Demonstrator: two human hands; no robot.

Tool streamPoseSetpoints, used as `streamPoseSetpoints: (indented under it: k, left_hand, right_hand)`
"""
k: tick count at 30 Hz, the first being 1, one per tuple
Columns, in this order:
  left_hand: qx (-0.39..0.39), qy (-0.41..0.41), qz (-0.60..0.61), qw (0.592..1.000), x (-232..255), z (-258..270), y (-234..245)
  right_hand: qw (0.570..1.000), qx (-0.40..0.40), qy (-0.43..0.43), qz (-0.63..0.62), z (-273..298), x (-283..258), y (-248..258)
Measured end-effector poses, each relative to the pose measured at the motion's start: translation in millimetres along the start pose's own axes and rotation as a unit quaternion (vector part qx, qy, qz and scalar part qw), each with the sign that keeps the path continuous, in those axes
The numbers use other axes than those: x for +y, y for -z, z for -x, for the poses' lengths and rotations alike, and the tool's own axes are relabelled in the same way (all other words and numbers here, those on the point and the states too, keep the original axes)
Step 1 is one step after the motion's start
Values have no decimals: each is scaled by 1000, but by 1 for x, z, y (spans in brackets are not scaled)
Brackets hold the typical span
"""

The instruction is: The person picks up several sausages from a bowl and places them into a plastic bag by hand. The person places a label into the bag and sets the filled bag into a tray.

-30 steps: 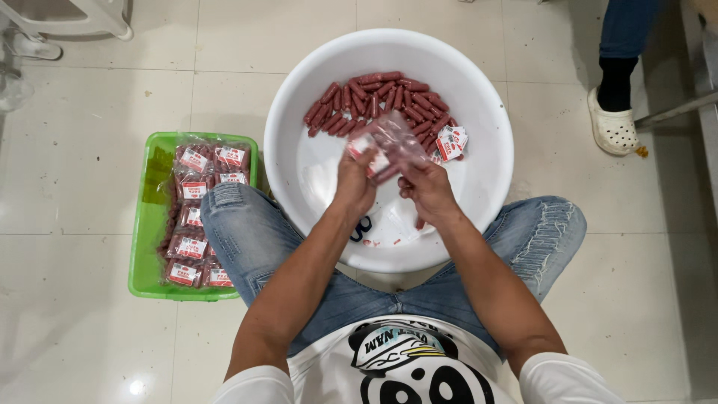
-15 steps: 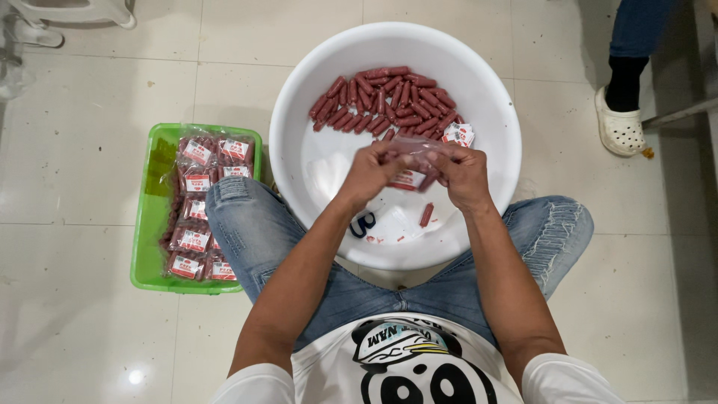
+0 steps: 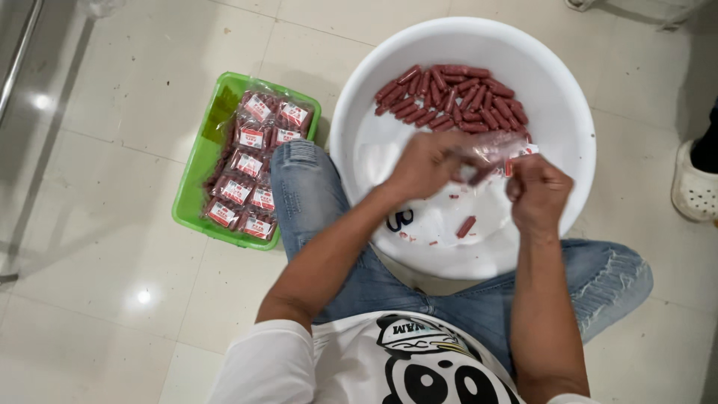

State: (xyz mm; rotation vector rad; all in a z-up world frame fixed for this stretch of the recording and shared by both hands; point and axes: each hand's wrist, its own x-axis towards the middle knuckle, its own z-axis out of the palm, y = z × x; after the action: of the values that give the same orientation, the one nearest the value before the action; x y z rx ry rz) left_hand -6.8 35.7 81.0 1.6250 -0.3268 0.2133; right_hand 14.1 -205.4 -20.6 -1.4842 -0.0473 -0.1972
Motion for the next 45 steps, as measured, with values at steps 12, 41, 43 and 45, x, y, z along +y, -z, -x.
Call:
streamPoseSetpoints:
  k: [12,41,43,45]
  left_hand:
    - [167,182,-181,952,-80,41,342]
    - [250,297,-401,830,-322,96,368]
    - [255,179,-314,897,-242,48,326]
    - [211,143,-123,959,-117,-12,263]
  right_hand:
    - [953,13,-174,247,2,-4,20]
    - [617,-400,-233,636,-57,77,-11]
    - [634,-401,-210,627,-43,106,-41]
    - [752,-350,-227,510,-22,125,-78]
